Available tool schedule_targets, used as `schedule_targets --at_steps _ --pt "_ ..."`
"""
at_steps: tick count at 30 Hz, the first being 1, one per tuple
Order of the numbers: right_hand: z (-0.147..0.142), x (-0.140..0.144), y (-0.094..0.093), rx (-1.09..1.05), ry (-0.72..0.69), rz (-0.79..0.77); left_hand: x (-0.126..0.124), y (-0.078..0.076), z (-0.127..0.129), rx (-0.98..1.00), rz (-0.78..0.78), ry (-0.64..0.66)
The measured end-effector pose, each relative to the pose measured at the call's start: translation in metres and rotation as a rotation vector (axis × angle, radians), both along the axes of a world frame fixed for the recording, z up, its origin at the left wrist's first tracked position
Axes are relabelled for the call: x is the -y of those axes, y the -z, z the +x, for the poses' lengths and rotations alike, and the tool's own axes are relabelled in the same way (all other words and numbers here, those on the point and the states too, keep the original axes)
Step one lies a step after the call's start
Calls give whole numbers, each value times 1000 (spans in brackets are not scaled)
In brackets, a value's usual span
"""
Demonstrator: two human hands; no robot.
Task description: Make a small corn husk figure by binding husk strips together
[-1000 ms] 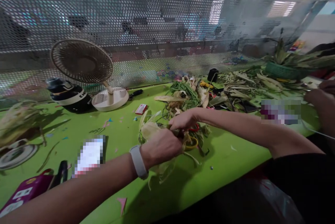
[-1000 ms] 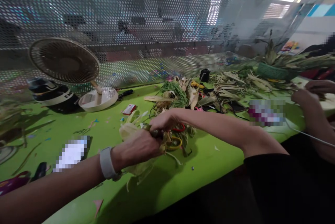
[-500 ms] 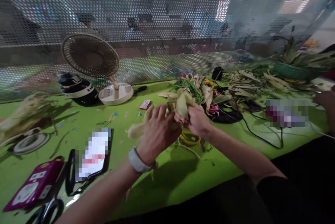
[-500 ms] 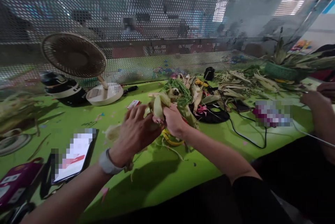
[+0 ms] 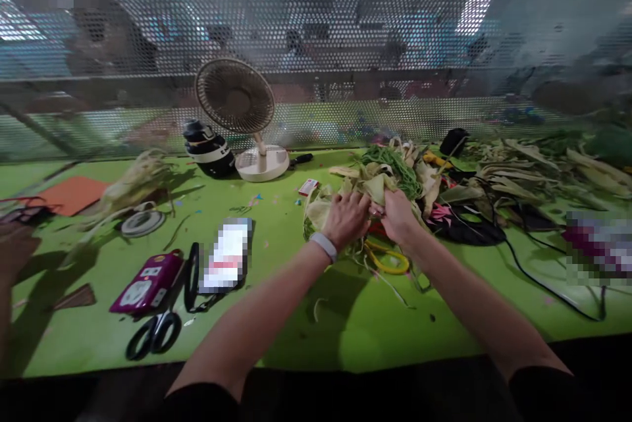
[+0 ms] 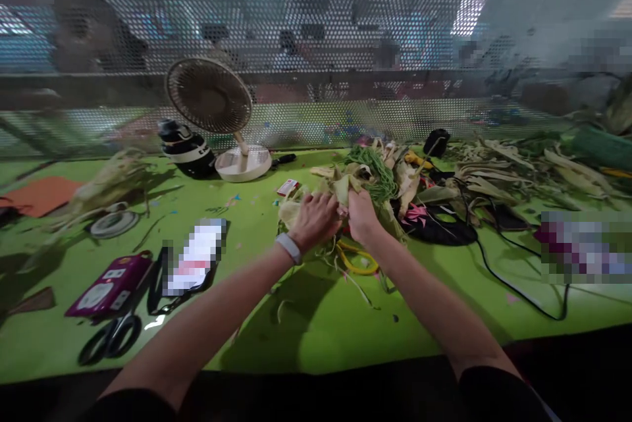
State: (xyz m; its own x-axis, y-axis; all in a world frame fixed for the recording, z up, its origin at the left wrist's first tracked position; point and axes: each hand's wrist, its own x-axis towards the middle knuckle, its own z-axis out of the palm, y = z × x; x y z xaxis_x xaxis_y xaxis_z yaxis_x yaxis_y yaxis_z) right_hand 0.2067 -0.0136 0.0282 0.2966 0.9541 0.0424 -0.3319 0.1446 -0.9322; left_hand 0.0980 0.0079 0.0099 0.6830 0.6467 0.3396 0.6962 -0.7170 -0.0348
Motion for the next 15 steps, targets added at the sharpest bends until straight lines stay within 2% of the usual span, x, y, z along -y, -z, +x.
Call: schedule_targets --at_steps 3,7,9,15 --pt "14 -6 6 124 6 -118 -3 2 12 -128 3 102" --pt "35 -13 16 640 -82 -218 -1 0 32 -245 -61 154" --pt "44 -18 19 821 -144 -222 1 -1 43 -244 -139 141" --pt "58 -36 15 1016 -431 -282 6 -6 57 -139 -371 106"
